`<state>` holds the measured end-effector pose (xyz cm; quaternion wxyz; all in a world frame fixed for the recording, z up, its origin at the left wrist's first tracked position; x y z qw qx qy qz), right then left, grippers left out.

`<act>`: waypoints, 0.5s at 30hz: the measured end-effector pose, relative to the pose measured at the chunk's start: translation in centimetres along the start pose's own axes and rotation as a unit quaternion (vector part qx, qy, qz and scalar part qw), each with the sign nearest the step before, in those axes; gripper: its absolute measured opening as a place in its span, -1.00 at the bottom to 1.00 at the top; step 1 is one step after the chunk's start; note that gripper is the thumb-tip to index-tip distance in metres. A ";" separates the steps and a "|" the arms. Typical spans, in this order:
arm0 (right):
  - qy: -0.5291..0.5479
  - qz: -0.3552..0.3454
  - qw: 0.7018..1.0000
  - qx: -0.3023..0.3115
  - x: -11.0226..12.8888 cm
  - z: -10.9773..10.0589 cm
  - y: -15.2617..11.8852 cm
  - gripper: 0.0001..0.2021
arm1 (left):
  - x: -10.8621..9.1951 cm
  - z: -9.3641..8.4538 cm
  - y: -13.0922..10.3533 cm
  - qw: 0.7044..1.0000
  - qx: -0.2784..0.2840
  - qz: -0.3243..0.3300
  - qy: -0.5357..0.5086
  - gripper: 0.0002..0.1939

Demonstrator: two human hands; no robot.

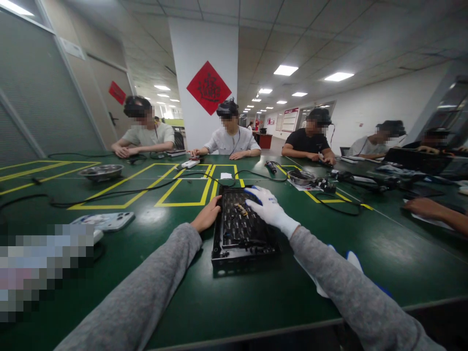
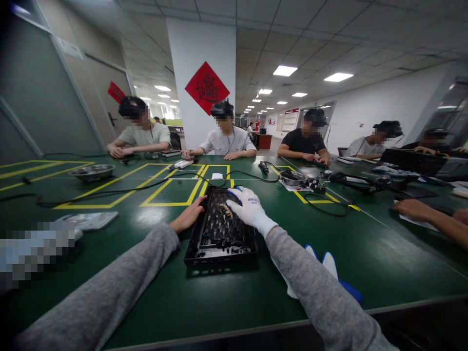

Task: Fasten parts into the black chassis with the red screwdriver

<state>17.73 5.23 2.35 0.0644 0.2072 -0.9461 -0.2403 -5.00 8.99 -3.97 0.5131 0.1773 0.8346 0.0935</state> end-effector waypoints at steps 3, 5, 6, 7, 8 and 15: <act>-0.016 -0.058 0.995 0.083 1.1 1.6 -0.2 -0.51 | -0.2 0.0 -0.1 1.000 0.002 0.004 0.008 -0.44; -0.039 -0.072 0.990 0.112 1.2 2.6 -0.2 -0.50 | -0.2 0.0 -0.1 1.000 0.001 0.002 0.014 -0.44; -0.049 -0.076 0.989 0.115 1.2 2.9 -0.2 -0.49 | -0.3 0.0 -0.1 1.000 0.000 0.001 0.016 -0.44; -0.056 -0.080 0.989 0.114 1.2 3.1 -0.1 -0.49 | -0.3 0.0 0.0 1.000 -0.001 -0.001 0.018 -0.44; -0.062 -0.084 0.988 0.112 1.2 3.3 -0.1 -0.49 | -0.3 0.0 0.0 1.000 -0.002 -0.001 0.020 -0.44; 0.010 -0.073 0.997 0.037 1.3 2.2 -0.2 -0.62 | -0.3 0.0 0.1 0.999 0.010 0.005 0.039 -0.50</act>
Point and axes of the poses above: each hand's wrist, its own y-axis towards the middle knuckle, its own z-axis out of the palm, x = y × z, the point moved 3 cm from there along y, towards the middle knuckle, and after that the axes turned 11 degrees about -y, right-handed, at the moved point
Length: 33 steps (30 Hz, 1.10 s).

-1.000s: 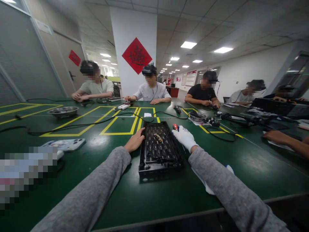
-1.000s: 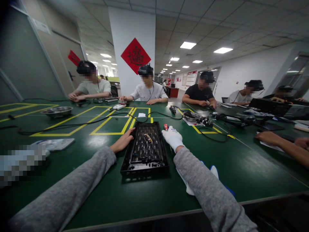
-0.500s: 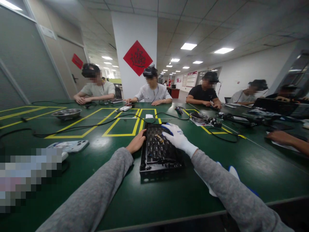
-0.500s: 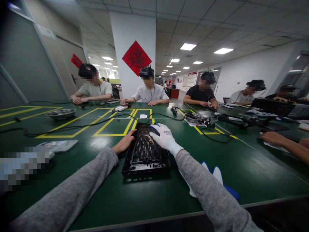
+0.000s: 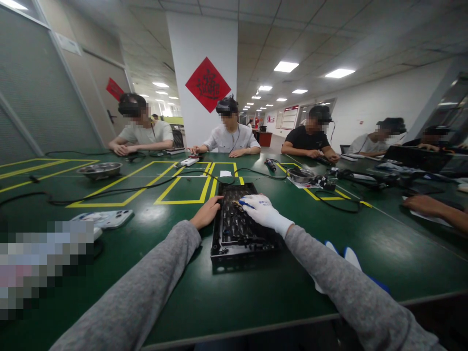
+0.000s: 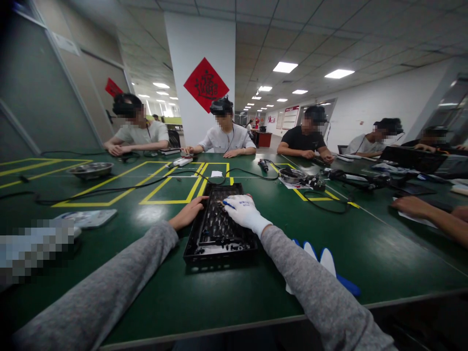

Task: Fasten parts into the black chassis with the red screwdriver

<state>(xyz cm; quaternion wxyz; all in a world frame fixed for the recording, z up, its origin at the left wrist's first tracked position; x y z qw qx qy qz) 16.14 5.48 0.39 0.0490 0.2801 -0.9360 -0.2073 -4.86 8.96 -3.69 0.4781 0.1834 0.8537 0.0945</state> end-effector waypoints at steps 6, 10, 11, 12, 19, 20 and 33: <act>0.215 0.073 0.973 -0.035 -0.2 -1.3 -0.2 -0.79 | -0.3 -0.1 -0.2 1.000 -0.001 -0.005 0.006 -0.50; 0.385 0.069 0.920 -0.029 0.7 -2.5 -0.3 -0.82 | -0.1 -0.1 -0.1 1.000 -0.006 -0.008 0.011 -0.49; 0.424 0.057 0.903 -0.029 1.1 -2.9 -0.3 -0.81 | 0.0 0.0 -0.1 1.000 -0.007 -0.009 0.009 -0.49; 0.458 0.045 0.887 -0.030 1.5 -3.3 -0.4 -0.80 | 0.1 0.0 0.0 1.000 -0.009 -0.010 0.006 -0.48; 0.569 0.000 0.818 0.081 3.1 -4.3 -1.1 -0.56 | 0.4 0.1 0.6 1.000 -0.028 -0.003 -0.005 -0.47; 0.570 -0.011 0.814 0.112 3.2 -4.1 -1.2 -0.52 | 0.4 0.1 0.7 1.000 -0.031 -0.001 -0.006 -0.47; 0.460 -0.081 0.859 0.210 3.8 -2.9 -2.4 -0.71 | 1.5 -0.5 0.5 0.990 -0.087 -0.073 0.085 -0.50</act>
Point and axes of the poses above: each hand's wrist, its own y-axis towards the middle knuckle, its own z-axis out of the palm, x = y × z, the point moved 3 cm from there along y, towards the middle knuckle, and after that the axes turned 11 degrees about -y, right-handed, at the moved point
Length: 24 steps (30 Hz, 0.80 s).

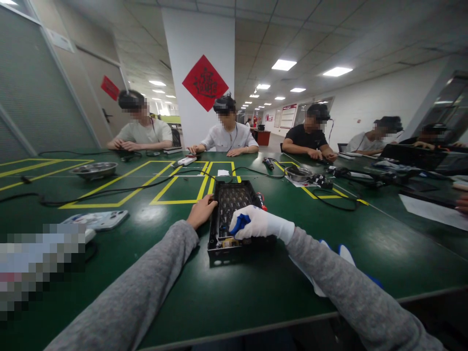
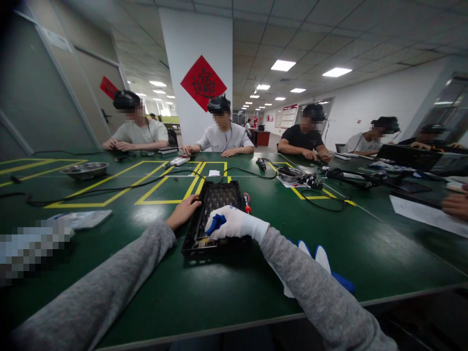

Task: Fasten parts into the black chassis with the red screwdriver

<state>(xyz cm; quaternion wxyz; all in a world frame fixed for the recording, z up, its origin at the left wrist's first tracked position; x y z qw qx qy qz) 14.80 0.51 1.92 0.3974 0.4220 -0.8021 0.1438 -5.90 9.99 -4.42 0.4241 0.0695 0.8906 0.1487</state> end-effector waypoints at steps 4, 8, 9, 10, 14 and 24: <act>-0.005 -0.001 1.000 0.011 0.0 0.1 -0.1 -0.71 | -0.1 0.1 0.1 1.000 0.008 0.006 -0.001 -0.48; -0.011 0.008 0.999 0.036 0.2 0.3 -0.2 -0.71 | -0.2 0.1 0.0 1.000 0.001 0.000 0.020 -0.48; -0.015 0.011 0.999 0.041 0.3 0.4 -0.3 -0.69 | -0.2 0.1 0.0 1.000 -0.001 -0.002 0.025 -0.48; -0.021 0.014 0.999 0.045 0.4 0.4 -0.3 -0.67 | -0.2 0.1 0.0 1.000 -0.003 -0.002 0.029 -0.49; -0.077 0.001 0.996 0.045 0.7 0.2 -0.3 -0.61 | -0.1 0.1 0.0 0.999 -0.001 -0.002 0.036 -0.49; -0.224 -0.100 0.969 -0.022 1.7 -0.3 -0.4 -0.83 | -0.2 0.1 0.0 1.000 0.005 -0.003 0.020 -0.50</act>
Point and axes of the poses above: each hand's wrist, its own y-axis towards the middle knuckle, its own z-axis out of the palm, x = y × z, the point moved 3 cm from there along y, towards the middle knuckle, and after that the axes turned 11 degrees about -y, right-handed, at the moved point
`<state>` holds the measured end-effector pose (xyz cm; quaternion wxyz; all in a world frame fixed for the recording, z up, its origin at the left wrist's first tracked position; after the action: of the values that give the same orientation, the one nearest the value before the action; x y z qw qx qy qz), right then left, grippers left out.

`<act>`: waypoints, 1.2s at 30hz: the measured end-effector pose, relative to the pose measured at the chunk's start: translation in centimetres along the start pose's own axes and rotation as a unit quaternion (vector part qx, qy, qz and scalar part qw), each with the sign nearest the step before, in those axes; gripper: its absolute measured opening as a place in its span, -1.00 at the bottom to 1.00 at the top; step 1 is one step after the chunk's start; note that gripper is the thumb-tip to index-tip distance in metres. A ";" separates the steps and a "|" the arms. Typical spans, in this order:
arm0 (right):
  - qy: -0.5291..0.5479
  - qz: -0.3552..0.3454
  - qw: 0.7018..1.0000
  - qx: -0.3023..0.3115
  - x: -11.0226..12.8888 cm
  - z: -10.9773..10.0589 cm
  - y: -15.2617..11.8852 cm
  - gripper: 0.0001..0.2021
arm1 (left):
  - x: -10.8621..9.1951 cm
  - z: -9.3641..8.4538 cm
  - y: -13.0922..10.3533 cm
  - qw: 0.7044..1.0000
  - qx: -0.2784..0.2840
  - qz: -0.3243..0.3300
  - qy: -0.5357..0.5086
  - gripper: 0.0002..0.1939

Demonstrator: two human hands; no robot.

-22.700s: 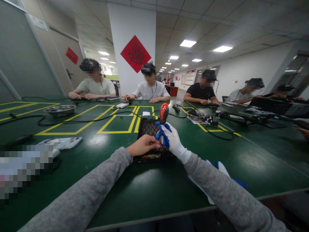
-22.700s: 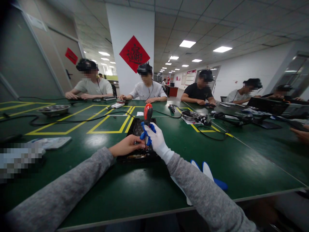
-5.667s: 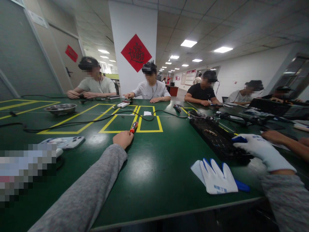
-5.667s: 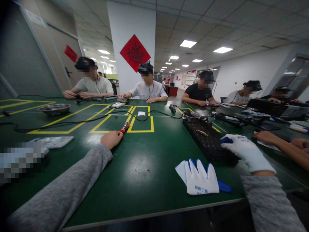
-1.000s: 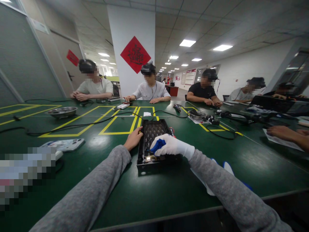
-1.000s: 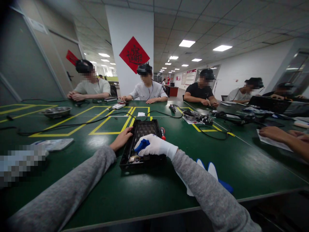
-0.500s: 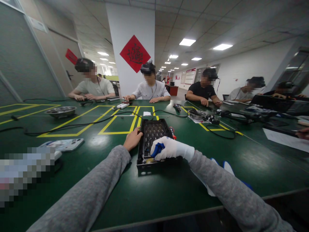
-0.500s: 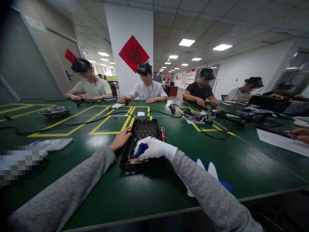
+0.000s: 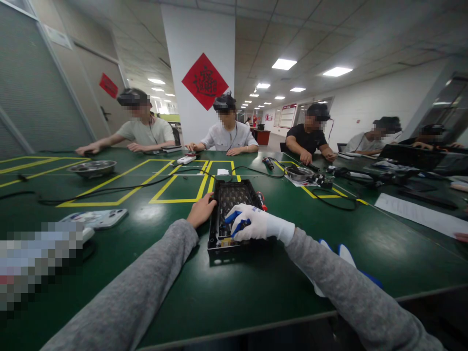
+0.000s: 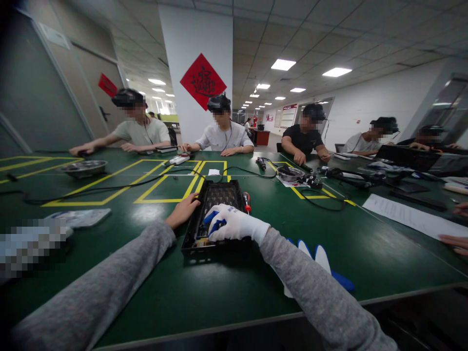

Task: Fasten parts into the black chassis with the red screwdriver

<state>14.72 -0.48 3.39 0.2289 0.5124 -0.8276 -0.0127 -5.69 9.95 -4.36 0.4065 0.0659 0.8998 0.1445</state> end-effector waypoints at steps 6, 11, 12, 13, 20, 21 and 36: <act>0.002 0.003 1.000 0.019 0.2 0.1 0.1 -0.87 | 0.0 0.0 0.0 1.000 0.002 -0.006 -0.003 -0.51; 0.003 0.017 1.000 0.026 -0.1 0.3 0.1 -0.87 | 0.2 0.2 -0.1 0.998 -0.002 0.016 -0.060 -0.47; 0.002 0.021 0.999 0.027 -0.1 0.3 0.1 -0.88 | 0.2 0.2 -0.1 0.996 -0.002 0.023 -0.081 -0.46; 0.004 0.025 0.999 0.028 0.0 0.3 0.0 -0.88 | 0.1 0.2 -0.1 0.994 0.000 0.032 -0.102 -0.45; 0.029 0.043 0.998 0.020 -0.1 0.4 -0.1 -0.83 | -0.5 0.2 -0.3 0.980 0.037 0.071 -0.182 -0.40; 0.024 0.038 0.999 0.023 -0.1 0.5 -0.1 -0.83 | -0.5 0.2 -0.3 0.979 0.041 0.073 -0.186 -0.40; 0.048 0.068 0.996 0.024 -0.4 0.5 0.0 -0.83 | 0.0 0.3 0.0 0.987 0.025 0.089 -0.128 -0.46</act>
<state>14.63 -0.26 2.78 0.2567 0.4604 -0.8485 0.0470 -5.41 9.97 -4.55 0.5021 0.1739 0.8341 0.1483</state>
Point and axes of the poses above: each hand's wrist, its own y-axis towards the middle knuckle, its own z-axis out of the palm, x = y × z, the point moved 3 cm from there along y, towards the middle knuckle, and after that the axes turned 11 degrees about -y, right-handed, at the moved point
